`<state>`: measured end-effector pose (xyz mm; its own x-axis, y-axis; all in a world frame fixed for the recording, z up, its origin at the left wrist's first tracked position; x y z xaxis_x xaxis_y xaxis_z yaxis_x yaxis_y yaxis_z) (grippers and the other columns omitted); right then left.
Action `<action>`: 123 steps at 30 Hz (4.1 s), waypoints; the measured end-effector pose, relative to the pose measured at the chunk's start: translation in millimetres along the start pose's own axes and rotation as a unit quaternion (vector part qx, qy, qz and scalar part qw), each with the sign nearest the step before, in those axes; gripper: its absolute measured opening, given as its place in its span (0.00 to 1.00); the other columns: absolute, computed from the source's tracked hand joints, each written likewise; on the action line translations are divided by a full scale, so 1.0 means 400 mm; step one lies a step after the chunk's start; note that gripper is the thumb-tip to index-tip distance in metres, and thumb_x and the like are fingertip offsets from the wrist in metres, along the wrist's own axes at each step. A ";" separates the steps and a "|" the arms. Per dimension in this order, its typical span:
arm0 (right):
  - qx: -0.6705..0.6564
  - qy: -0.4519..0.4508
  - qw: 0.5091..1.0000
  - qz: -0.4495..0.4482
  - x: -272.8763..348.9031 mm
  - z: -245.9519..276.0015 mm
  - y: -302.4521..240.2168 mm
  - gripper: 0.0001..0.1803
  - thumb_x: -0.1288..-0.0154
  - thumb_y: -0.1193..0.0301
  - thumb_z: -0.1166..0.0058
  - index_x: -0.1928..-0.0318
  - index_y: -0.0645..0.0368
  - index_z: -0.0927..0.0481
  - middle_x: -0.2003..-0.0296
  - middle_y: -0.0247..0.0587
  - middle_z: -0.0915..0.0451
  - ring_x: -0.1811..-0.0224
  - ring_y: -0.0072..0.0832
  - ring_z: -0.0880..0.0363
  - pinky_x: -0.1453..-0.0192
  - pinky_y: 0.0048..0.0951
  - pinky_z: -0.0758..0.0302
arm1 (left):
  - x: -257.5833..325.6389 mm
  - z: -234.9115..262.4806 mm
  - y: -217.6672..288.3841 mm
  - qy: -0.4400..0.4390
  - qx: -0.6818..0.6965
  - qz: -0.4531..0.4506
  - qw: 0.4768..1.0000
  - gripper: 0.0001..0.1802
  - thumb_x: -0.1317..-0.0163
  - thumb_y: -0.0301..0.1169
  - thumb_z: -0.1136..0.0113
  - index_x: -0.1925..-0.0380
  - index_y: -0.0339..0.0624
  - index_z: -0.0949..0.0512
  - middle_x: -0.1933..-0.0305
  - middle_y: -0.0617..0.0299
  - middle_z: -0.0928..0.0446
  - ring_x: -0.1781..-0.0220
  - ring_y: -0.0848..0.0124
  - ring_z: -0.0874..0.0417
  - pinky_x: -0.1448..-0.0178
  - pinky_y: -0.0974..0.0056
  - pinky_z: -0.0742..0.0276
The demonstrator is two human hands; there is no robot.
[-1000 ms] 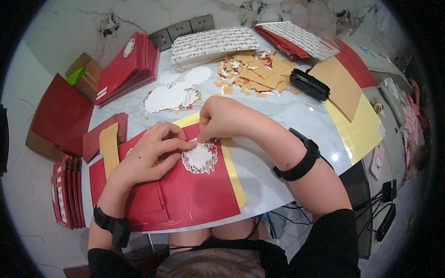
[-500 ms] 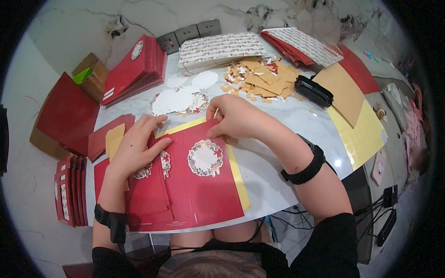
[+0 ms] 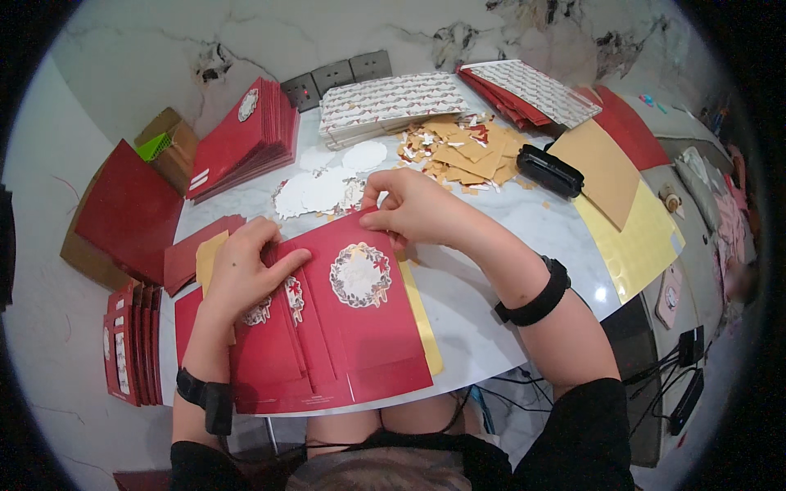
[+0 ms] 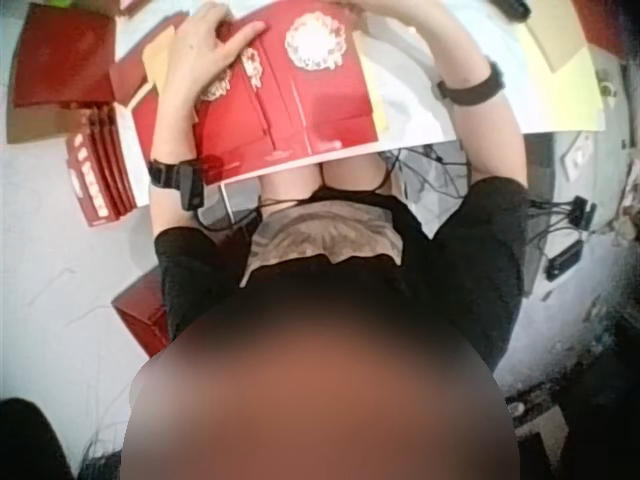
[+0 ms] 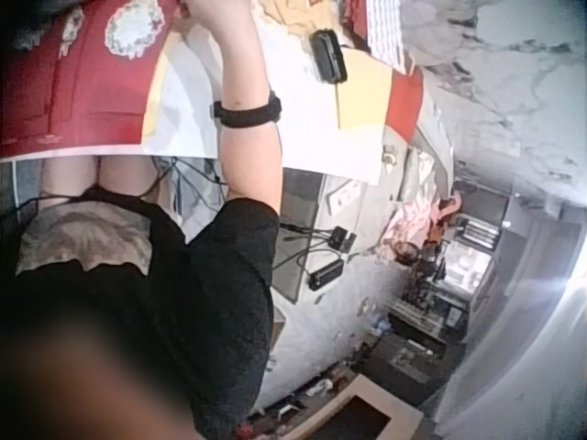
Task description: Assembling greeting cards with decorative elements and adhesive dots.
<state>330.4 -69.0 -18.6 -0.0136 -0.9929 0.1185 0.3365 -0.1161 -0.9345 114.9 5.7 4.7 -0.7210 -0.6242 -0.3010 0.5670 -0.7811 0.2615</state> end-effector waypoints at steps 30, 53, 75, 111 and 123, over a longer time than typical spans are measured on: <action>0.141 -0.026 0.987 0.078 -0.016 -0.106 -0.042 0.13 0.27 0.66 0.43 0.53 0.64 0.20 0.68 0.44 0.14 0.67 0.33 0.13 0.61 0.31 0.17 | 0.013 0.009 0.019 -0.129 0.215 -0.014 0.968 0.17 0.33 0.37 0.36 0.49 0.40 0.19 0.56 0.50 0.17 0.54 0.57 0.16 0.47 0.59 0.22; 0.237 -0.079 0.968 -0.020 -0.374 -0.479 -0.217 0.34 0.56 0.63 0.17 0.52 0.68 0.21 0.55 0.55 0.14 0.56 0.41 0.11 0.54 0.38 0.15 | 0.048 -0.094 0.026 -0.188 0.087 -0.004 0.978 0.29 0.44 0.42 0.29 0.44 0.42 0.23 0.39 0.47 0.21 0.36 0.52 0.22 0.31 0.53 0.29; -0.214 0.114 0.968 0.073 0.004 0.049 -0.132 0.34 0.30 0.71 0.37 0.30 0.62 0.38 0.52 0.42 0.18 0.51 0.29 0.15 0.51 0.31 0.16 | 0.010 0.015 -0.158 -0.253 0.303 0.038 0.918 0.18 0.25 0.36 0.41 0.42 0.39 0.22 0.54 0.59 0.16 0.53 0.75 0.21 0.45 0.68 0.25; 0.445 0.187 0.717 0.503 0.069 -0.126 -0.178 0.31 0.43 0.71 0.36 0.37 0.59 0.26 0.35 0.53 0.29 0.35 0.47 0.26 0.33 0.45 0.27 | 0.006 -0.103 -0.074 0.081 0.691 0.222 0.683 0.11 0.32 0.30 0.45 0.54 0.37 0.21 0.63 0.63 0.18 0.64 0.78 0.16 0.61 0.71 0.19; 0.380 0.261 0.767 0.446 0.081 -0.071 -0.210 0.19 0.40 0.79 0.39 0.47 0.60 0.19 0.54 0.44 0.20 0.53 0.40 0.20 0.50 0.38 0.22 | 0.014 -0.105 -0.011 -0.014 0.704 0.155 0.693 0.19 0.39 0.22 0.36 0.46 0.33 0.22 0.56 0.62 0.17 0.59 0.78 0.16 0.55 0.71 0.20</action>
<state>275.0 -92.3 54.1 0.2329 -0.5676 -0.7897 0.8801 0.4684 -0.0771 124.9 4.7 -36.5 -0.6701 -0.7420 -0.0172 -0.2407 0.1954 0.9507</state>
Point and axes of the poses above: each hand's wrist, its own x-axis away from the middle knuckle, its own z-axis out of the back of the hand, y = z × x, the point moved 7 cm from there along -x, towards the middle knuckle
